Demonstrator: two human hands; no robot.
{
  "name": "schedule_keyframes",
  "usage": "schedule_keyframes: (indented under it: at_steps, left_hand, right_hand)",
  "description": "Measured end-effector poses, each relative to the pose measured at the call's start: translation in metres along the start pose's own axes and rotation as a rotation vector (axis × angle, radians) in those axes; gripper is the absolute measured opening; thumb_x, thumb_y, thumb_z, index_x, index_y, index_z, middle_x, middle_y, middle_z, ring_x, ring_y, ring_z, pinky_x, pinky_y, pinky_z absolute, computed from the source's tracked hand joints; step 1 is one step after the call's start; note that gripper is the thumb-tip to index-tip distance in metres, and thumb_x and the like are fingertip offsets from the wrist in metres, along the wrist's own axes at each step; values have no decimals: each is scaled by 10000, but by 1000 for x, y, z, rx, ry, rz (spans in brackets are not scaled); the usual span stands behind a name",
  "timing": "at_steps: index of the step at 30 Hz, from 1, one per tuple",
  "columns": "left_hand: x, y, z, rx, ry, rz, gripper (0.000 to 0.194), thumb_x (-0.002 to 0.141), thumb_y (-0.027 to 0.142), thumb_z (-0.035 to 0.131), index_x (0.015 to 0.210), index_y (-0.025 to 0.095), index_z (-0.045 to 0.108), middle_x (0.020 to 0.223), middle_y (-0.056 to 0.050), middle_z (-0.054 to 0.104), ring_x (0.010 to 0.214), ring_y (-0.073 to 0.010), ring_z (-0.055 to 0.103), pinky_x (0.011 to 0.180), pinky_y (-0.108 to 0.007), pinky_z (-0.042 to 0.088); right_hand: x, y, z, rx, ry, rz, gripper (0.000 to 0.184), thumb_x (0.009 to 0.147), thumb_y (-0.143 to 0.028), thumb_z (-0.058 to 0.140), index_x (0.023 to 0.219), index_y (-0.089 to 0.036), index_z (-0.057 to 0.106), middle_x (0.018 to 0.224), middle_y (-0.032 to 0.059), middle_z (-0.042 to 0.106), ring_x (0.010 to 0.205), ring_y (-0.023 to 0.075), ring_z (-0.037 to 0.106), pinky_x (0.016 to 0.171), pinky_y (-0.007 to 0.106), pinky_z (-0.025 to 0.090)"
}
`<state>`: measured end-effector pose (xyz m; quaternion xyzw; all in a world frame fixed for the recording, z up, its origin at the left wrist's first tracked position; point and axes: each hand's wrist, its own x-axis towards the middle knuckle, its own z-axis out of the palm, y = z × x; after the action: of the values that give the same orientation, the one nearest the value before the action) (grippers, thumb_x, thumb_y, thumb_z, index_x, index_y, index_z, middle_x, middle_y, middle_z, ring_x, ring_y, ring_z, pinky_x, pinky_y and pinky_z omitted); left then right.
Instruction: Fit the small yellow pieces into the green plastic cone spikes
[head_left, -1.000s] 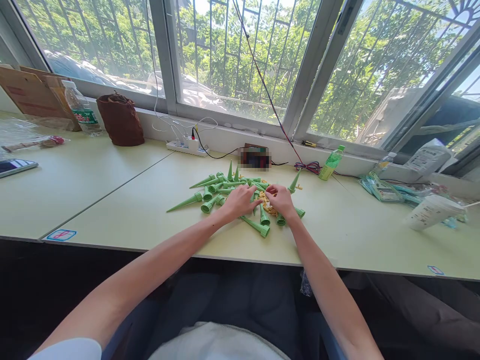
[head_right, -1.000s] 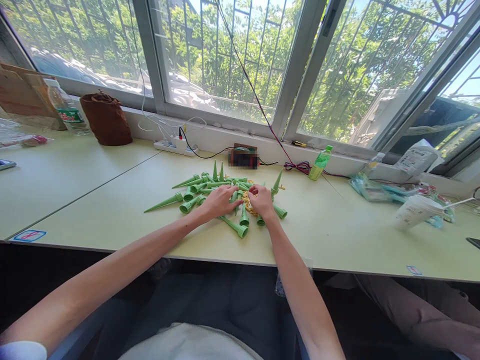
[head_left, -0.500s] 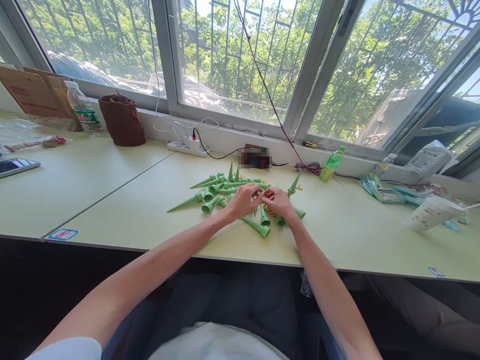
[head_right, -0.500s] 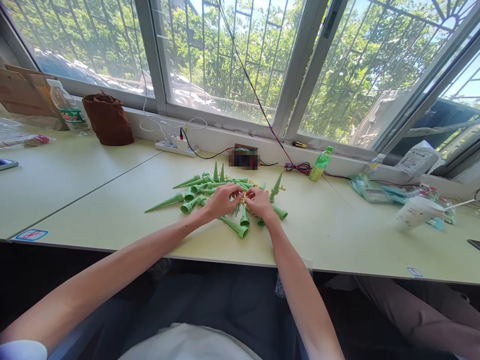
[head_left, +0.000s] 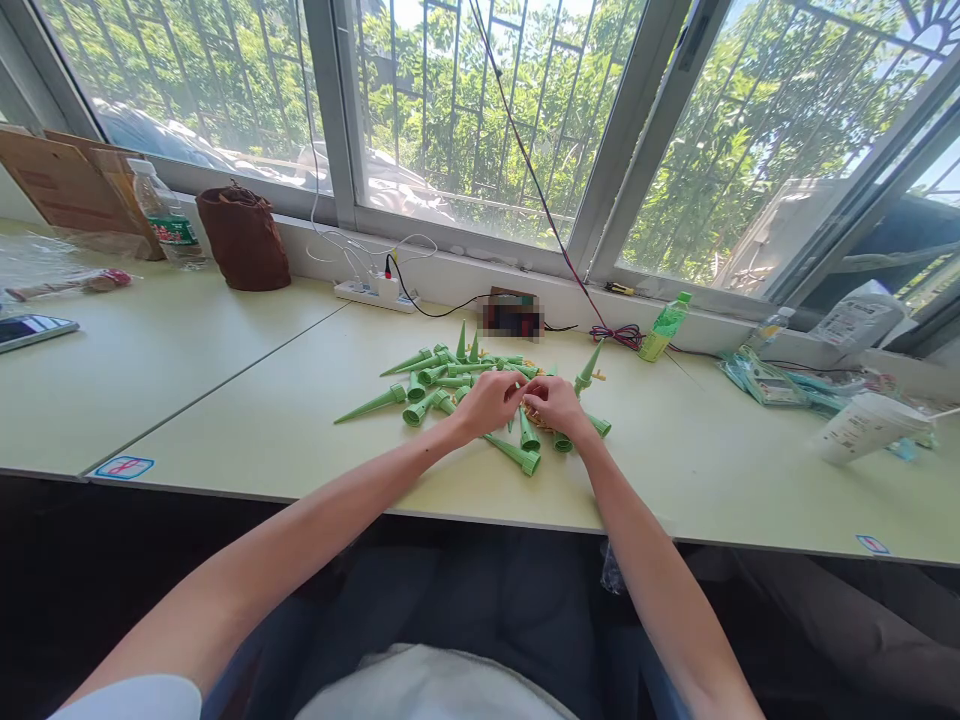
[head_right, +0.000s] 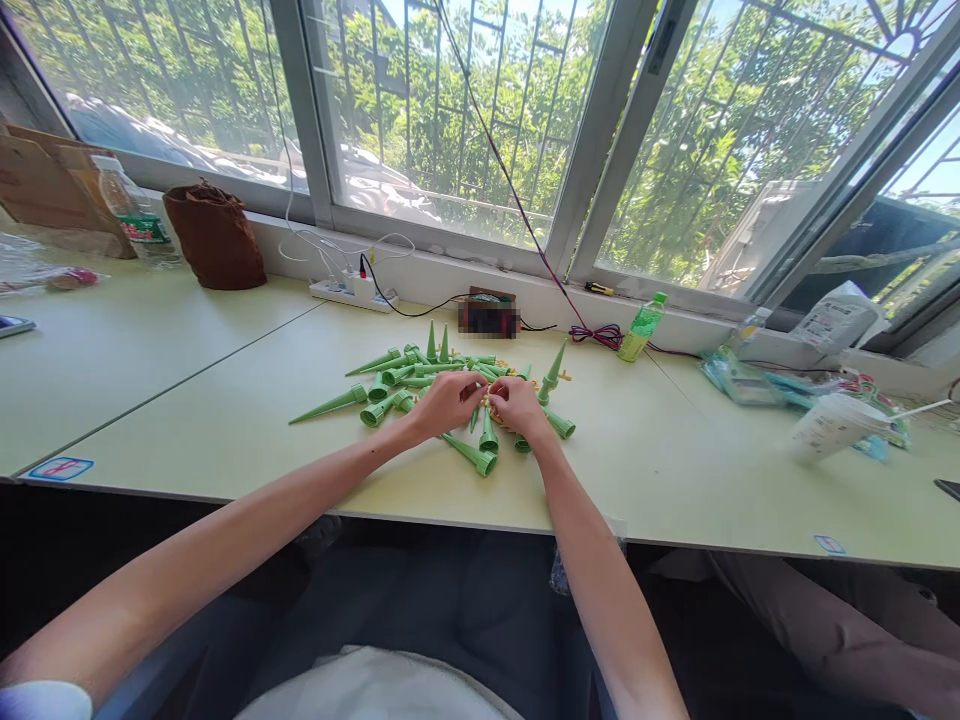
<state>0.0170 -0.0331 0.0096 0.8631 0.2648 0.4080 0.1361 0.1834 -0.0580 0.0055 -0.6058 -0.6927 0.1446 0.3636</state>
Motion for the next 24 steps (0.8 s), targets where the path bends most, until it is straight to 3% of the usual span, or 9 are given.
schedule_keyframes:
  at_steps: [5, 11, 16, 24]
  left_hand:
    - [-1, 1, -2, 16, -4, -49, 235, 907, 201, 462, 992, 172, 679, 594, 8, 588, 568, -139, 538, 598, -254, 402]
    - [0, -3, 0, 26, 12, -21, 284, 880, 120, 427, 1029, 167, 664, 837, -55, 676, 756, -171, 616, 714, -284, 465]
    - [0, -4, 0, 26, 13, -60, 259, 830, 151, 515, 1062, 153, 631, 975, -86, 664, 776, -168, 616, 751, -301, 489]
    - [0, 4, -3, -77, 19, -28, 254, 806, 159, 547, 1057, 174, 579, 754, 2, 659, 629, -117, 570, 625, -244, 442]
  right_hand:
    - [0, 0, 0, 102, 34, -1, 85, 753, -187, 567, 724, -173, 645, 597, 11, 658, 560, 149, 624, 627, 274, 496]
    - [0, -7, -1, 358, 184, 9, 162, 752, -341, 607, 764, -182, 635, 614, 20, 641, 551, 168, 617, 521, 280, 506]
    - [-1, -12, -4, 544, 169, 4, 253, 703, -420, 678, 766, -178, 636, 629, 18, 626, 569, 159, 603, 530, 282, 513]
    - [-2, -13, -6, 638, 136, 24, 364, 664, -496, 734, 796, -168, 647, 633, 4, 628, 548, 130, 570, 563, 279, 506]
